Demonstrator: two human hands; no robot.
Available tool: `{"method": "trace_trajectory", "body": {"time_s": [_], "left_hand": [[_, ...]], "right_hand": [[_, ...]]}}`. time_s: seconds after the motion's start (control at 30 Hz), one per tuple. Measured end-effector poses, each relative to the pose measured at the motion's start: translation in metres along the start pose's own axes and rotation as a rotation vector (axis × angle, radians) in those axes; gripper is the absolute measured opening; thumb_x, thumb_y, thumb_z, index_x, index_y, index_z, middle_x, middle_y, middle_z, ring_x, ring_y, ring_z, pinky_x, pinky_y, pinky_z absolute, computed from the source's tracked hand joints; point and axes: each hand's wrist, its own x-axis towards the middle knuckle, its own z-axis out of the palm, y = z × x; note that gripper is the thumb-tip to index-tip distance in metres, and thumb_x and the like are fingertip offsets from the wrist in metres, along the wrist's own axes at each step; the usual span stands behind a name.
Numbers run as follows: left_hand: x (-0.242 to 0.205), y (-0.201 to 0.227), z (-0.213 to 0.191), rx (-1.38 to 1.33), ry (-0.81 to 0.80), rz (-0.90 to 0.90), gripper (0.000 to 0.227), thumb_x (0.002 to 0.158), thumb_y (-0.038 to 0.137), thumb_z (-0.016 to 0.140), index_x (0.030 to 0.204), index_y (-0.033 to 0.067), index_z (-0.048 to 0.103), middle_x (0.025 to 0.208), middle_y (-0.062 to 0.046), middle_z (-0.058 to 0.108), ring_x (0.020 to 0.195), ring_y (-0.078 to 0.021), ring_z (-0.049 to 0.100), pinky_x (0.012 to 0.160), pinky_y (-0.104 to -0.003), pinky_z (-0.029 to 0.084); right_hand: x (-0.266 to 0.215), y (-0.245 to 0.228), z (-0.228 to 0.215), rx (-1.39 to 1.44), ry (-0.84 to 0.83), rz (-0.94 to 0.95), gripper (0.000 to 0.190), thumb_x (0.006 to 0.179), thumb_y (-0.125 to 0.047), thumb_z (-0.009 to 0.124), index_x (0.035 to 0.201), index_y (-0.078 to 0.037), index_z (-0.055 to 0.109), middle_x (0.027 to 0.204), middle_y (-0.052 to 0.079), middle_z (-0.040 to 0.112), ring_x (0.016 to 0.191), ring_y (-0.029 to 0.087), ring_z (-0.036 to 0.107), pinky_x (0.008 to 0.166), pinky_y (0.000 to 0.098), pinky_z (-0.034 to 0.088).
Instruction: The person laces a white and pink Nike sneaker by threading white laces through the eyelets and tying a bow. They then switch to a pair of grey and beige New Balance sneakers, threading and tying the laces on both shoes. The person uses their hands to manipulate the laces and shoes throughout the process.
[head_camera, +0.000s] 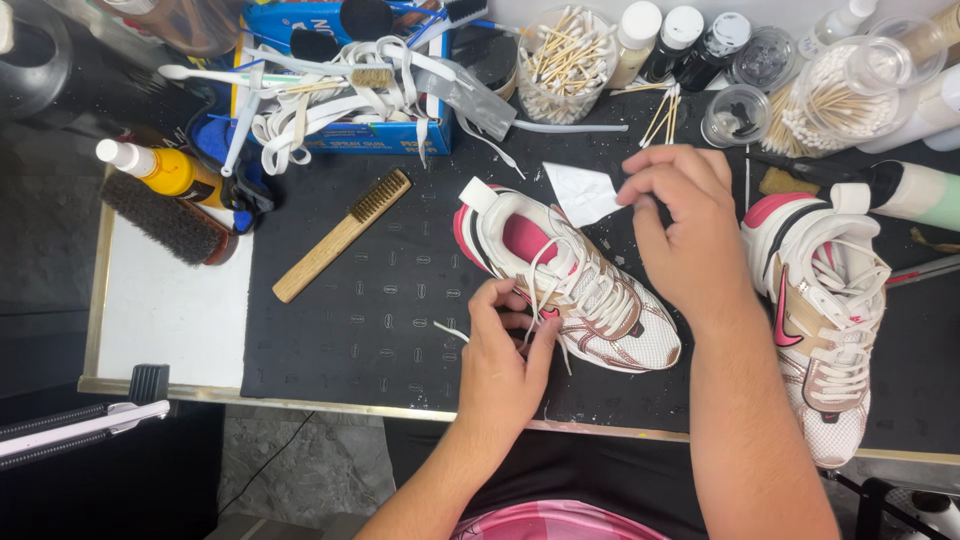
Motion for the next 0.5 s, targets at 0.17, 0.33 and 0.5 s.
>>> {"method": "trace_trajectory", "body": {"time_s": [0.17, 0.33, 0.5], "left_hand": [[0.006, -0.006, -0.021, -0.073, -0.130, -0.052, 0.045, 0.096, 0.006, 0.062, 0.137, 0.0032, 0.045, 0.101, -0.011, 0.073, 0.075, -0.0153, 0.078, 0.063, -0.027, 0.061], [0.037, 0.000, -0.100, -0.017, -0.239, -0.176, 0.027, 0.092, 0.009, 0.070, 0.117, 0.0093, 0.077, 0.094, -0.004, 0.082, 0.074, -0.0108, 0.077, 0.065, -0.025, 0.059], [0.058, 0.021, -0.171, 0.153, -0.215, 0.146, 0.025, 0.087, 0.002, 0.074, 0.111, 0.0061, 0.079, 0.099, -0.008, 0.080, 0.085, -0.0121, 0.074, 0.076, -0.024, 0.057]], "right_hand": [[-0.005, -0.021, 0.005, 0.280, -0.053, -0.082, 0.019, 0.085, 0.008, 0.057, 0.095, -0.006, 0.064, 0.119, 0.007, 0.070, 0.111, 0.027, 0.061, 0.097, 0.0368, 0.051], [-0.005, -0.029, 0.014, 0.233, -0.216, -0.209, 0.026, 0.086, 0.000, 0.066, 0.111, -0.006, 0.071, 0.116, 0.008, 0.071, 0.114, 0.030, 0.056, 0.101, 0.0400, 0.046], [-0.008, -0.026, 0.021, 0.207, -0.226, -0.205, 0.026, 0.088, -0.004, 0.067, 0.112, -0.009, 0.072, 0.114, 0.005, 0.072, 0.115, 0.030, 0.053, 0.105, 0.0411, 0.041]]}}
